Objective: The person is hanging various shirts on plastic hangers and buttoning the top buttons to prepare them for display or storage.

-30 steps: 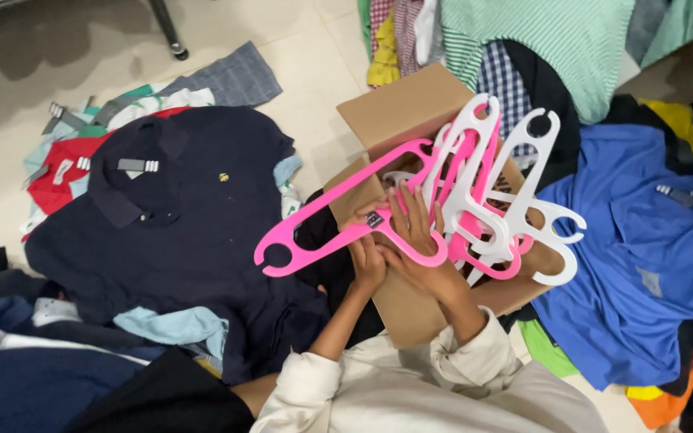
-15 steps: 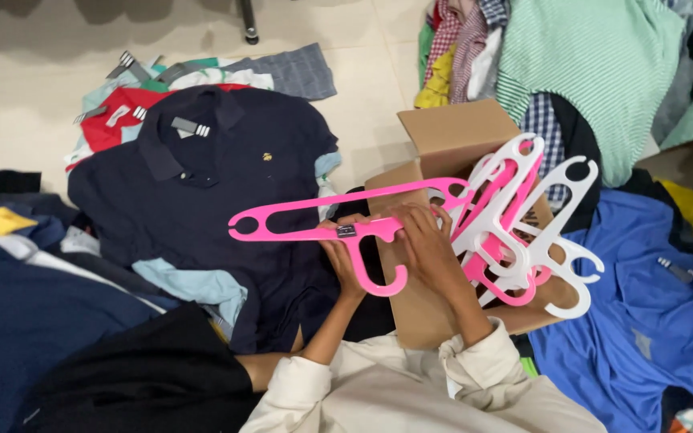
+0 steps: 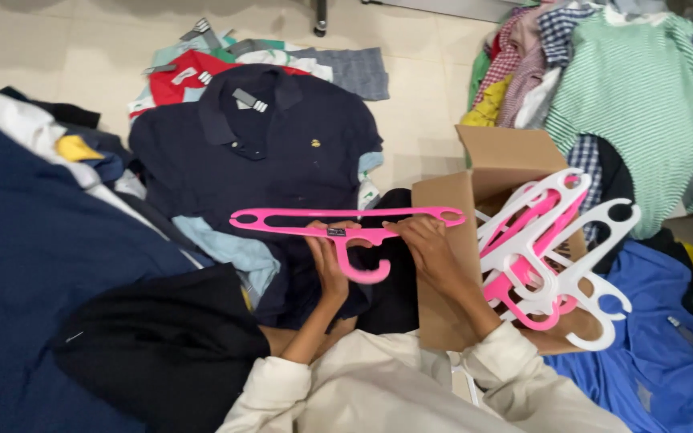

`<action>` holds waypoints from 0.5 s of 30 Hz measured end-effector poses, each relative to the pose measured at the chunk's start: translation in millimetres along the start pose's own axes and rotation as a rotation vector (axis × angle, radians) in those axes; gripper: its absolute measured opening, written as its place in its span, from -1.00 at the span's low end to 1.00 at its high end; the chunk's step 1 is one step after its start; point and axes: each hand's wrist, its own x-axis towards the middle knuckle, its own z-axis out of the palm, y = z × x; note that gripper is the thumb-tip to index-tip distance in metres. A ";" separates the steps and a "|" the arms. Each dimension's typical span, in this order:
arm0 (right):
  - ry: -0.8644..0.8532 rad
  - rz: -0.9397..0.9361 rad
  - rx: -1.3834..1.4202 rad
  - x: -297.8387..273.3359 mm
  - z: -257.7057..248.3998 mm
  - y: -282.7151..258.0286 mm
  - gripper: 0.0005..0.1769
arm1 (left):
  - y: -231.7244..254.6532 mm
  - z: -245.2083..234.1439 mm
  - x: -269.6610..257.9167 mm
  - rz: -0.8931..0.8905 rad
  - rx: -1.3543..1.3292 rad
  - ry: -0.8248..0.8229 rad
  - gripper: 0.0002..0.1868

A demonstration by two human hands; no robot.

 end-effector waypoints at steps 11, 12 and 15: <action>-0.112 0.007 0.230 46.1 65.0 14.5 -0.69 | -63.7 -143.8 78.1 -0.202 0.074 -0.003 -0.65; -0.107 0.012 0.241 50.2 70.7 15.9 -0.71 | -69.8 -151.9 84.1 -0.235 0.163 -0.034 -0.59; -0.119 0.027 0.262 70.7 87.8 25.1 -0.76 | -85.4 -172.3 97.3 -0.312 0.312 -0.118 -0.61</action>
